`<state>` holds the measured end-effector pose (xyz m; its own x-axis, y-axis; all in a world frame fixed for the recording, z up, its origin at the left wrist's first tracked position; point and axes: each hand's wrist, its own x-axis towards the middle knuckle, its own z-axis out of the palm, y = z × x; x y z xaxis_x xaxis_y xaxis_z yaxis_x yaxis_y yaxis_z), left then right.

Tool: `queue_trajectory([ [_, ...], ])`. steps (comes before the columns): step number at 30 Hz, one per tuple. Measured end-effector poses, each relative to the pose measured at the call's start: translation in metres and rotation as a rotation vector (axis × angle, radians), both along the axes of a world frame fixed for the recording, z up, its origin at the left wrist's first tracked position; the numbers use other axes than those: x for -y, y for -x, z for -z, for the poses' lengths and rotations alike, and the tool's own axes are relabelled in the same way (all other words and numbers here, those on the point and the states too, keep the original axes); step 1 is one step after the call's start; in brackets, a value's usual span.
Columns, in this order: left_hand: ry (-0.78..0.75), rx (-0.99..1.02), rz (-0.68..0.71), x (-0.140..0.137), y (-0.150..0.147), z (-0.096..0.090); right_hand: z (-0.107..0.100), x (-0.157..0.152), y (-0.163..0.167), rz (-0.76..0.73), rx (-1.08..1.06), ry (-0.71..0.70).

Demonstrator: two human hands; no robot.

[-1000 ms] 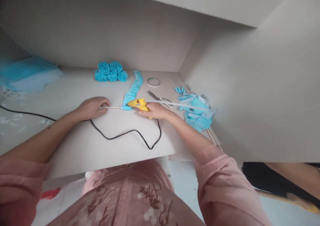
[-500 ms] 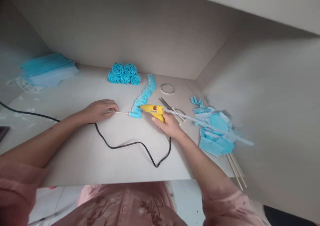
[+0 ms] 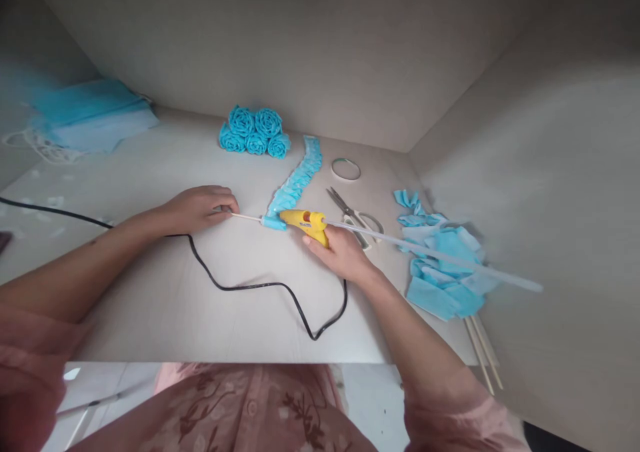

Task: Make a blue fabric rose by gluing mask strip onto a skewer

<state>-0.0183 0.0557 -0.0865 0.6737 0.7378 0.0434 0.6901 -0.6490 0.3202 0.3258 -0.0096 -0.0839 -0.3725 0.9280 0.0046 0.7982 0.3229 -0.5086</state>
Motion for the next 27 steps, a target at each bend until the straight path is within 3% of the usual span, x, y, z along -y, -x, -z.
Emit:
queue_trajectory([
  [18,-0.011,-0.013,-0.064,0.0007,-0.0024,0.0016,-0.0022,0.0003,0.0031,0.022,0.001,0.015],
  [27,-0.024,-0.009,-0.022,-0.0005,-0.0015,0.0024,-0.0011,0.0002,0.0043,0.053,-0.034,-0.034],
])
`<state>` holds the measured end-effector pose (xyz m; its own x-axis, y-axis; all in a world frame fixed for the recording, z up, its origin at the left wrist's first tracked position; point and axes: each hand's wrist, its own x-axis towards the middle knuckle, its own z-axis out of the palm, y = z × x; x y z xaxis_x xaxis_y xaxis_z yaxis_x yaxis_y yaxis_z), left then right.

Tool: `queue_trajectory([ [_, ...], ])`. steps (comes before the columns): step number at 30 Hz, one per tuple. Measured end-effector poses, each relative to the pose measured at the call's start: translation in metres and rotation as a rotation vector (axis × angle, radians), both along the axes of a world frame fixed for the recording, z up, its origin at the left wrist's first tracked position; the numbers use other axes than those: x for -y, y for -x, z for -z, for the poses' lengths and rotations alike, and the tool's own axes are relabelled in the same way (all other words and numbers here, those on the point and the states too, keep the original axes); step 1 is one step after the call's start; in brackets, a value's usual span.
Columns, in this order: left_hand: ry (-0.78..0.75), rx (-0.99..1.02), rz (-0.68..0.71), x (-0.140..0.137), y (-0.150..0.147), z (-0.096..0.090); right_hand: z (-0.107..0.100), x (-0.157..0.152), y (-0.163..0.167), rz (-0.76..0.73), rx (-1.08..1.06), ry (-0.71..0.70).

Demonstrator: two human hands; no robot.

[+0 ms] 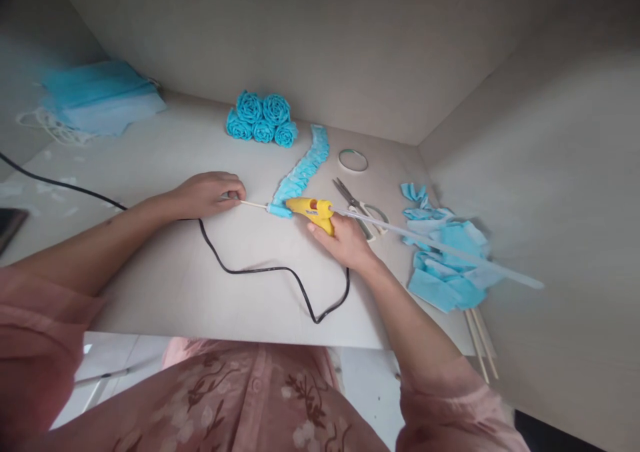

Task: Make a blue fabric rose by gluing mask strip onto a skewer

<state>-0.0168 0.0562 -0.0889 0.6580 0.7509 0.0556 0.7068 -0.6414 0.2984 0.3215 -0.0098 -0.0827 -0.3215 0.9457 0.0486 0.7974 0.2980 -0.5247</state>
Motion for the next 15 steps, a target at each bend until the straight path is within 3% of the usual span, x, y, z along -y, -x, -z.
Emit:
queue_trajectory([
  [6,-0.01,0.004,0.004,-0.0004,0.0002,0.0009,-0.0006,0.001,-0.0007,0.01,-0.083,-0.004],
  [15,-0.007,0.013,-0.006,-0.0007,0.0004,0.0009,0.0005,-0.0008,0.0042,-0.026,0.072,-0.039],
])
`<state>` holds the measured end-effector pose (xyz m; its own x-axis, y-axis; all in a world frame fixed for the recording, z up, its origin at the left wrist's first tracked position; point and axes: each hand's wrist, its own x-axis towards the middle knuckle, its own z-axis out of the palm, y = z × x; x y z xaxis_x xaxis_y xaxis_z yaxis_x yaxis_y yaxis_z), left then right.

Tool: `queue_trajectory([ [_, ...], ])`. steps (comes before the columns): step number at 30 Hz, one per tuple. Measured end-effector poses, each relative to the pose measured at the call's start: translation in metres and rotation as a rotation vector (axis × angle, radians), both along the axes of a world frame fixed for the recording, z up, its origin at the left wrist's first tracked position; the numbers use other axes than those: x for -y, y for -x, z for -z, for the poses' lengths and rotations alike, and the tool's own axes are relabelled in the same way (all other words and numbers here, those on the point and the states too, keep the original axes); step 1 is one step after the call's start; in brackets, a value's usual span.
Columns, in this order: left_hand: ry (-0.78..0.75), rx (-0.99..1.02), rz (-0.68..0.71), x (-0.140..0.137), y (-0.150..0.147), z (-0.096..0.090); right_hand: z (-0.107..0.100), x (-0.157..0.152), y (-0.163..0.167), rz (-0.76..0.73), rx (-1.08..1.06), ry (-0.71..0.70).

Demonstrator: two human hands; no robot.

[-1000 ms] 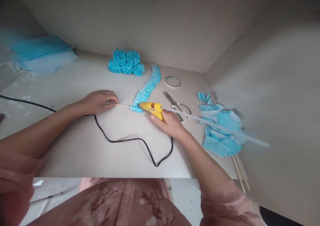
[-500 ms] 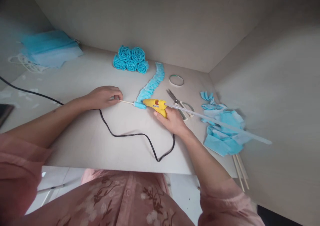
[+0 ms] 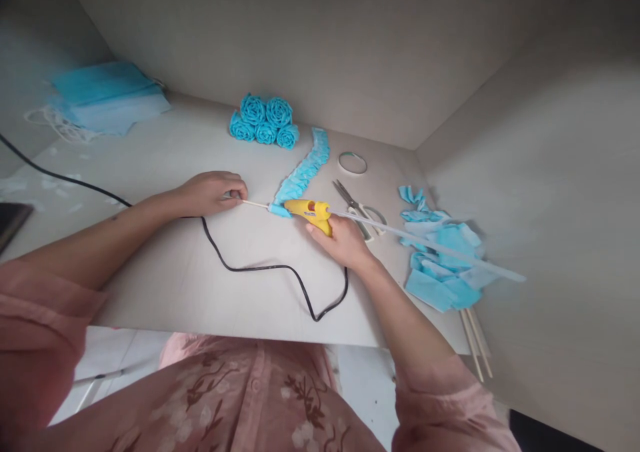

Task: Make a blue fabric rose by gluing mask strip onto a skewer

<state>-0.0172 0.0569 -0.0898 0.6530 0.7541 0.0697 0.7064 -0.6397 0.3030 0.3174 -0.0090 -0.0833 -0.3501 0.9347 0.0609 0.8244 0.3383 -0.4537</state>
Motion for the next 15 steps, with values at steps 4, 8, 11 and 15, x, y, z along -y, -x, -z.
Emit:
queue_trajectory([
  [4,0.004,0.011,0.009,0.0003,-0.0005,-0.0007,-0.0014,0.001,0.0009,0.019,0.034,0.003],
  [8,-0.006,0.02,0.003,0.0006,-0.0011,-0.0008,-0.0015,0.0009,0.0007,0.021,0.037,-0.002],
  [11,-0.006,0.01,0.002,0.0003,-0.0009,-0.0006,-0.0001,0.0,-0.0004,0.018,0.036,-0.008],
  [15,-0.003,0.005,-0.008,0.0,-0.0008,-0.0006,0.0017,-0.0015,-0.0019,-0.003,0.014,0.002],
])
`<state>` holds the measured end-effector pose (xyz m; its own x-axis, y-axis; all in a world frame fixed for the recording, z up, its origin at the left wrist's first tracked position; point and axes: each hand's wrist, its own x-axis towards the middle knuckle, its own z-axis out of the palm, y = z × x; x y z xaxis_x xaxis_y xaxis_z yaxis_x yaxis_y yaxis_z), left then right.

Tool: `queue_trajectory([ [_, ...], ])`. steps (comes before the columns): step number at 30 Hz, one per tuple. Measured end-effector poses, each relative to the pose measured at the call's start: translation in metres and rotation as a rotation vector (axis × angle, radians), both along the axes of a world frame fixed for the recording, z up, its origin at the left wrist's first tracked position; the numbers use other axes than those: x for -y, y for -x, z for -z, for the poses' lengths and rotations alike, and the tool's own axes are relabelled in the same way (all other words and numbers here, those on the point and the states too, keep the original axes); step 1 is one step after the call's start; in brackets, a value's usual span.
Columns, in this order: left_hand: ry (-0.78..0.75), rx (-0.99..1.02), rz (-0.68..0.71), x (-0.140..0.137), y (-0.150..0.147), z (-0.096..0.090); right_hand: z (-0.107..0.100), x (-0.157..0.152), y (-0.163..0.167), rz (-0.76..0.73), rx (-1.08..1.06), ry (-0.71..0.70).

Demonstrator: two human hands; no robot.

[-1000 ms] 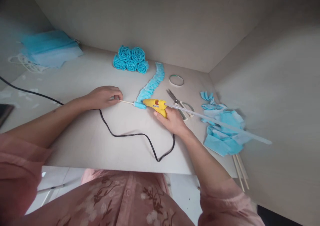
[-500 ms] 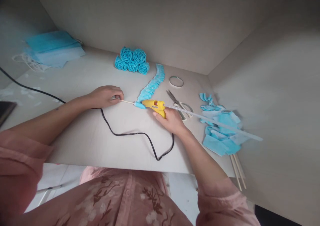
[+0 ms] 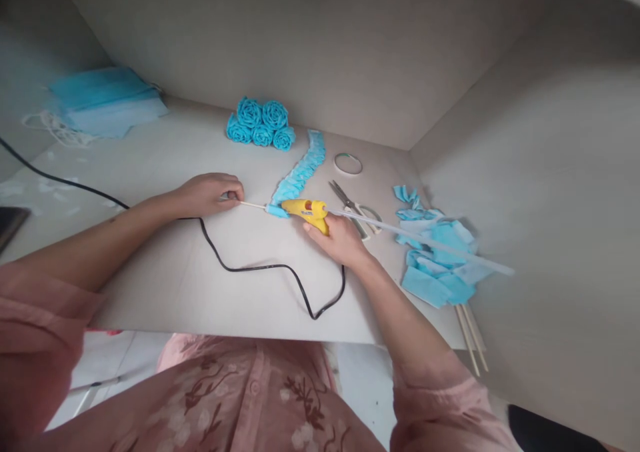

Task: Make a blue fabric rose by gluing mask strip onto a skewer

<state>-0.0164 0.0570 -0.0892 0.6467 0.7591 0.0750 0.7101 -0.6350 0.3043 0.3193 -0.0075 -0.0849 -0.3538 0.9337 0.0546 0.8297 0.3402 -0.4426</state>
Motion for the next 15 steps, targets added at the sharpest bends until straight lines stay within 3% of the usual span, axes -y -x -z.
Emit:
queue_trajectory([
  [15,0.074,-0.098,-0.013,-0.007,-0.001,-0.012,-0.001,-0.005,0.003,0.03,-0.136,0.115],
])
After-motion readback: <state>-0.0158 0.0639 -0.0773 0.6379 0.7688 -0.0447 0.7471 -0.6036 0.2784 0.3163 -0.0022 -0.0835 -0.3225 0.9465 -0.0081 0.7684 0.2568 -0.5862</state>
